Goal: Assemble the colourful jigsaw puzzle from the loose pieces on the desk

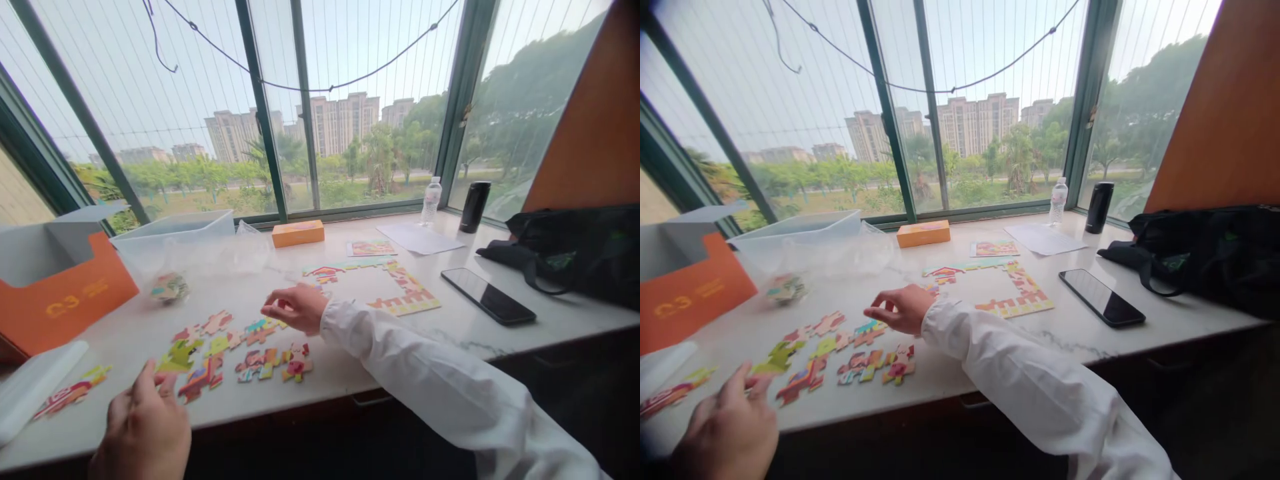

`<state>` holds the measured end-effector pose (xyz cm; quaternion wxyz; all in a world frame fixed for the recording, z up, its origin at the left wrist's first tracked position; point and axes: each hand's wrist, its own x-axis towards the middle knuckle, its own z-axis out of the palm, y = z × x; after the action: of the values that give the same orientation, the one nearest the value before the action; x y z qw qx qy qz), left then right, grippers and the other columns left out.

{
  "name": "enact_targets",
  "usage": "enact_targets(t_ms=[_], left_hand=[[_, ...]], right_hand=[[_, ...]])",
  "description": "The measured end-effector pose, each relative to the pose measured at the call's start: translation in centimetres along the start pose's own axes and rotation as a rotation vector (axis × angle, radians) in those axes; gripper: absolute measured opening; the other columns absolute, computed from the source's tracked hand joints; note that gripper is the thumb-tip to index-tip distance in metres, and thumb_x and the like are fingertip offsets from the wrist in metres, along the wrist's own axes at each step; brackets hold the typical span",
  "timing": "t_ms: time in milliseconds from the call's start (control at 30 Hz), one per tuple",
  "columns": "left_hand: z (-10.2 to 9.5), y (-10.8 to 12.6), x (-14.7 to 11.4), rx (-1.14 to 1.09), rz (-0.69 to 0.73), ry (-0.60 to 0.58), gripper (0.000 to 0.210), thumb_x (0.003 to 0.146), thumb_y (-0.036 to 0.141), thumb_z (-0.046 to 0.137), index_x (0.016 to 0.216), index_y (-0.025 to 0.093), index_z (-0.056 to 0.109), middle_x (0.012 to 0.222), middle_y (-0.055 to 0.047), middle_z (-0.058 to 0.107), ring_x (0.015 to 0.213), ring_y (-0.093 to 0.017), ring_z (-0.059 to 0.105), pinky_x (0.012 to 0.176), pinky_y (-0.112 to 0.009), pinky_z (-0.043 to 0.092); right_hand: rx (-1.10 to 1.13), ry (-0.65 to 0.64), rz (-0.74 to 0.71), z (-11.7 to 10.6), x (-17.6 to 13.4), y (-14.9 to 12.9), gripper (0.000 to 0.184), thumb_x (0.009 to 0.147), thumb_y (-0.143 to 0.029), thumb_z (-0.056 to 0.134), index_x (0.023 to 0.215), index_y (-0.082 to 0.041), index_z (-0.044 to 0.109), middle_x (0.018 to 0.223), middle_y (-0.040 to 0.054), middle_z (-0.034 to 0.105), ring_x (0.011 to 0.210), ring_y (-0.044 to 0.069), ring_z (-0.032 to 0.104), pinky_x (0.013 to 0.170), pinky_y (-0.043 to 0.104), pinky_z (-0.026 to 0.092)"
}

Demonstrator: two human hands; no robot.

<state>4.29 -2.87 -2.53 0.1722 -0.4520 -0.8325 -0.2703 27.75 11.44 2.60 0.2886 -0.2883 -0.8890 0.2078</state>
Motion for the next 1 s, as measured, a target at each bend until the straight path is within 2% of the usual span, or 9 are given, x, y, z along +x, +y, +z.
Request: enact_targets(t_ms=[67,133,300,400,533,700,767,867,1000], left_hand=[[-1.4,3.8,-0.9,0.083,0.104,0.01,0.049,0.098,0.037,0.029,0.137,0.015,0.049,0.106,-0.015,0.063,0.073,-0.026,0.063,0.056,-0.034,0.047],[-2.1,6.1,-1.7,0.096,0.132,-0.015,0.048,0.099,0.034,0.028,0.138,0.016,0.048,0.108,-0.014,0.063,0.072,-0.024,0.063,0.056,-0.033,0.047],[-2.3,9.1,-2.8,0.078,0.14,-0.038,0.043,0.1,0.03,0.032,0.136,0.015,0.05,0.114,-0.014,0.062,0.08,-0.023,0.066,0.065,-0.033,0.052],[-2.3,10.3,-3.5,0.117,0.136,-0.058,0.044,0.1,0.025,0.032,0.142,0.016,0.045,0.117,-0.014,0.06,0.073,-0.02,0.066,0.059,-0.031,0.051],[-2.2,11.1,-4.3,0.141,0.13,-0.08,0.046,0.1,0.022,0.033,0.145,0.015,0.041,0.119,-0.016,0.058,0.07,-0.016,0.066,0.054,-0.027,0.049],[-2.1,11.1,-4.9,0.131,0.12,-0.029,0.046,0.1,0.021,0.036,0.145,0.015,0.041,0.117,-0.015,0.058,0.07,-0.014,0.066,0.051,-0.023,0.049],[-2.1,11.1,-5.2,0.129,0.116,-0.008,0.046,0.1,0.02,0.038,0.145,0.016,0.042,0.115,-0.014,0.059,0.068,-0.014,0.066,0.049,-0.023,0.048],[-2.0,11.0,-5.6,0.119,0.128,0.02,0.046,0.099,0.021,0.039,0.145,0.018,0.043,0.114,-0.013,0.059,0.066,-0.013,0.065,0.048,-0.023,0.048],[-1.7,10.7,-5.8,0.08,0.135,0.057,0.047,0.099,0.021,0.04,0.146,0.021,0.042,0.115,-0.013,0.059,0.067,-0.014,0.066,0.05,-0.023,0.05]], right_hand=[[0.202,-0.032,0.088,-0.1,0.0,-0.2,0.046,0.094,-0.061,0.045,0.102,-0.023,0.07,0.076,-0.0019,0.07,0.067,0.012,0.059,0.067,0.024,0.039],[0.335,-0.055,0.13,-0.1,0.1,-0.3,0.049,0.093,-0.062,0.046,0.102,-0.021,0.07,0.075,-0.0019,0.071,0.068,0.012,0.061,0.067,0.024,0.041],[0.459,-0.06,0.156,0.2,0.4,0.0,0.041,0.087,-0.055,0.06,0.103,-0.019,0.069,0.076,0.0,0.073,0.064,0.011,0.059,0.062,0.023,0.041],[0.563,-0.085,0.128,0.6,0.3,0.4,0.038,0.084,-0.051,0.064,0.1,-0.017,0.07,0.078,0.0025,0.073,0.064,0.011,0.059,0.058,0.023,0.04],[0.617,-0.078,0.097,1.2,0.1,0.5,0.038,0.082,-0.05,0.065,0.097,-0.016,0.069,0.077,0.0037,0.071,0.067,0.013,0.06,0.06,0.024,0.041],[0.389,0.071,0.188,1.3,-0.2,0.5,0.028,0.081,-0.044,0.067,0.094,-0.019,0.066,0.075,0.0002,0.067,0.064,0.012,0.056,0.059,0.024,0.041],[0.415,0.028,0.198,1.4,-0.3,0.7,0.028,0.082,-0.044,0.066,0.095,-0.019,0.066,0.078,0.0018,0.069,0.068,0.013,0.059,0.063,0.025,0.043],[0.574,-0.086,0.151,1.5,-0.3,0.8,0.035,0.08,-0.049,0.067,0.096,-0.017,0.067,0.08,0.0044,0.072,0.071,0.015,0.062,0.065,0.027,0.045],[0.713,-0.163,0.119,1.7,-0.3,0.9,0.047,0.075,-0.055,0.071,0.1,-0.016,0.067,0.078,0.0048,0.072,0.067,0.014,0.06,0.061,0.026,0.042]])
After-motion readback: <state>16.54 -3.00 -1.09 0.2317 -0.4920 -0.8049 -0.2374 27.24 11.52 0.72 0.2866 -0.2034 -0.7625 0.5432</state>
